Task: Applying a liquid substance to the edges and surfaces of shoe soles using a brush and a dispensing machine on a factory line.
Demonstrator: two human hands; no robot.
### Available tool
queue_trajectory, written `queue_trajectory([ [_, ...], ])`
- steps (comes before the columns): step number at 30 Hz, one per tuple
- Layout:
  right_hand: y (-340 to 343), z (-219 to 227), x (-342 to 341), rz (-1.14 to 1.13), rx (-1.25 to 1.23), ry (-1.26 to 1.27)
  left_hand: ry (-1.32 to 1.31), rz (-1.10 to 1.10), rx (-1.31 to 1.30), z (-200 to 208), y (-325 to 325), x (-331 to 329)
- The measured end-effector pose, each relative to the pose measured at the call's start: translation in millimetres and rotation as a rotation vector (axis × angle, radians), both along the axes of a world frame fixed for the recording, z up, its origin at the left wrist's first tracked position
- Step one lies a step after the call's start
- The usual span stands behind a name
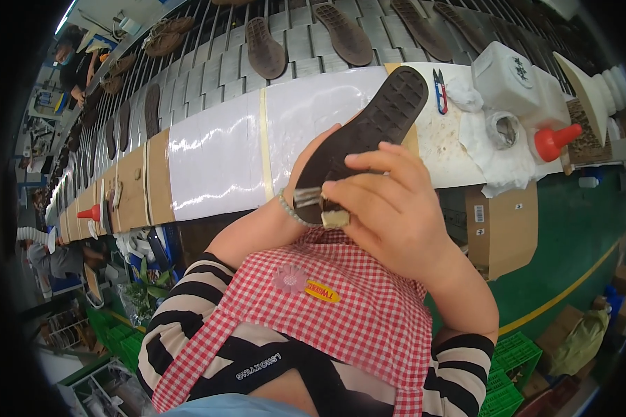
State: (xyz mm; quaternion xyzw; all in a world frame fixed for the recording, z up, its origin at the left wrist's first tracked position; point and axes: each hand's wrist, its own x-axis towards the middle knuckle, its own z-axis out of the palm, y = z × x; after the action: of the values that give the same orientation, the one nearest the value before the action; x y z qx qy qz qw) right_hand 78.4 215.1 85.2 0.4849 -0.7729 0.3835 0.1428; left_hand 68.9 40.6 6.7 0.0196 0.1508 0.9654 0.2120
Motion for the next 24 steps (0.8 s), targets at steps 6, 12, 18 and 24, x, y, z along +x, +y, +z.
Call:
queue_trajectory([
  [6,4.0,4.6,3.1,0.097,0.096,-0.018,0.06,-0.118,0.151,9.6,2.9,-0.4],
  [12,4.4,8.8,-4.0,0.078,0.102,0.029,-0.132,-0.022,-0.047,2.1,-0.1,4.8],
  [18,15.1,12.3,-3.8,0.133,0.204,0.028,-0.125,-0.133,0.089,1.5,-3.8,4.9],
  [24,9.9,16.2,-6.8,0.086,0.153,0.039,-0.052,-0.077,-0.028,5.1,1.3,11.2],
])
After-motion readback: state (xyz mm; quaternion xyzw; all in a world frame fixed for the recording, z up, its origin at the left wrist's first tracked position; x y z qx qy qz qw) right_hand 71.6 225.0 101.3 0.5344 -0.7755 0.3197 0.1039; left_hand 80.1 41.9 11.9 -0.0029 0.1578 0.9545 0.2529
